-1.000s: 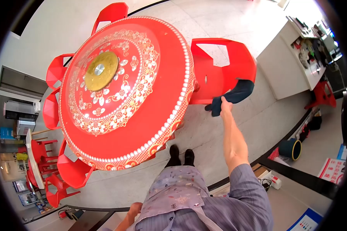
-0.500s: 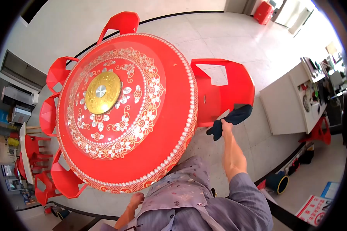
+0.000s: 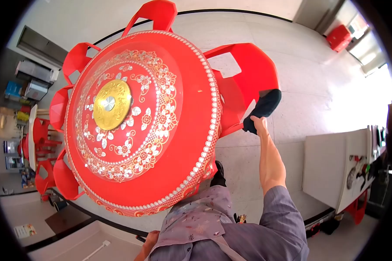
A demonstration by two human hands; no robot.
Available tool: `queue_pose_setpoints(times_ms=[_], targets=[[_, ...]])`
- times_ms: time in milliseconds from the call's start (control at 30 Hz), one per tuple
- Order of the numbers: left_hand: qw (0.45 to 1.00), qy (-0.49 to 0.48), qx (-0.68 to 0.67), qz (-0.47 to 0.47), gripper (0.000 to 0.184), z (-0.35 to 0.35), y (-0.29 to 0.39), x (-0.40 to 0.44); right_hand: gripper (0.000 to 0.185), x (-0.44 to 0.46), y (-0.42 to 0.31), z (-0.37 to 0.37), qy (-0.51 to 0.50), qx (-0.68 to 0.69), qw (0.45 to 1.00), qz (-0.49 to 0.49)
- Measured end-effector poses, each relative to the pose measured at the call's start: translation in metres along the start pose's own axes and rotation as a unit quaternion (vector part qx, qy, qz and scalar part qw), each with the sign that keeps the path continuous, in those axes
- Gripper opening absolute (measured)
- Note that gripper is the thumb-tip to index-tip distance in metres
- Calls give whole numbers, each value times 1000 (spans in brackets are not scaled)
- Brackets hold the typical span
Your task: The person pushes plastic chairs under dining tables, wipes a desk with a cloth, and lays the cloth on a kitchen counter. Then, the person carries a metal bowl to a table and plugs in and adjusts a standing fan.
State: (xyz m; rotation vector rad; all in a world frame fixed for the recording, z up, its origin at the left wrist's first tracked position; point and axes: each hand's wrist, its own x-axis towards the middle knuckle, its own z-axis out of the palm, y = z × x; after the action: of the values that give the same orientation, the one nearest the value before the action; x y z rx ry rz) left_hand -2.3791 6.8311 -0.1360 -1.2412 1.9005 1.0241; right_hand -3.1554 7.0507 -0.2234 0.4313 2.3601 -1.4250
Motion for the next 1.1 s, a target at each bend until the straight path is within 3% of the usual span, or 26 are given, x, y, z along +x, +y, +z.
queue_pose_setpoints(times_ms=[33, 67, 100, 133, 167, 200, 233, 267, 300, 367, 500, 633, 767, 800, 833, 900, 967, 1033, 1067, 1100], targets=[[984, 14, -151, -91, 22, 10, 17, -4, 37, 13, -7, 8, -11, -2, 1000, -2], [966, 9, -204, -157, 26, -7, 78, -24, 38, 22, -13, 17, -33, 1, 999, -38], [964, 14, -210, -165, 26, 0, 65, -18, 39, 27, -15, 27, -55, 4, 996, -72], [999, 10, -15, 47, 25, 1, 49, -8, 43, 27, -20, 35, -59, 6, 991, -116], [949, 5, 183, 255, 25, 8, 38, -4, 43, 21, -24, 43, -69, 4, 990, -121], [989, -36, 9, 144, 24, 11, 48, -6, 44, 11, -23, 52, -84, 14, 989, -118], [984, -36, -173, 28, 23, 13, 58, -8, 45, 6, -23, 56, -97, 24, 988, -118], [953, -12, -287, -95, 24, 14, 68, -7, 48, 5, -11, 66, -109, 65, 977, -170], [894, 10, -392, -215, 26, 17, 76, -5, 48, 0, 2, 74, -104, 75, 978, -162], [876, 17, -427, -223, 27, 22, 81, -11, 48, -29, 5, 72, -120, 20, 991, -62], [864, 30, -464, -194, 28, 43, 77, -6, 47, -82, 71, 75, -137, -23, 990, -39], [859, 32, -479, -180, 25, 66, 52, 2, 41, -155, 140, 87, -185, -227, 952, -94], [861, 41, -498, -99, 29, 78, 20, 18, 48, -276, 132, 123, -323, -362, 858, -167], [862, 25, -497, -93, 32, 70, 20, 16, 50, -321, 123, 130, -319, -278, 882, -209], [855, 19, -514, -71, 36, 67, 15, 19, 50, -345, 135, 141, -333, -285, 871, -223], [834, 5, -549, -45, 45, 66, 4, 19, 46, -392, 166, 155, -413, -358, 808, -218], [812, 6, -582, -34, 51, 53, -12, 18, 48, -455, 171, 172, -511, -465, 671, -269], [754, -20, -653, -63, 60, 57, -33, 1, 46, -541, 156, 190, -592, -449, 606, -285], [747, -16, -662, -65, 60, 57, -45, -11, 45, -582, 153, 201, -632, -461, 539, -312], [661, -51, -748, -46, 59, 39, -58, -25, 44, -625, 140, 220, -666, -466, 469, -346]])
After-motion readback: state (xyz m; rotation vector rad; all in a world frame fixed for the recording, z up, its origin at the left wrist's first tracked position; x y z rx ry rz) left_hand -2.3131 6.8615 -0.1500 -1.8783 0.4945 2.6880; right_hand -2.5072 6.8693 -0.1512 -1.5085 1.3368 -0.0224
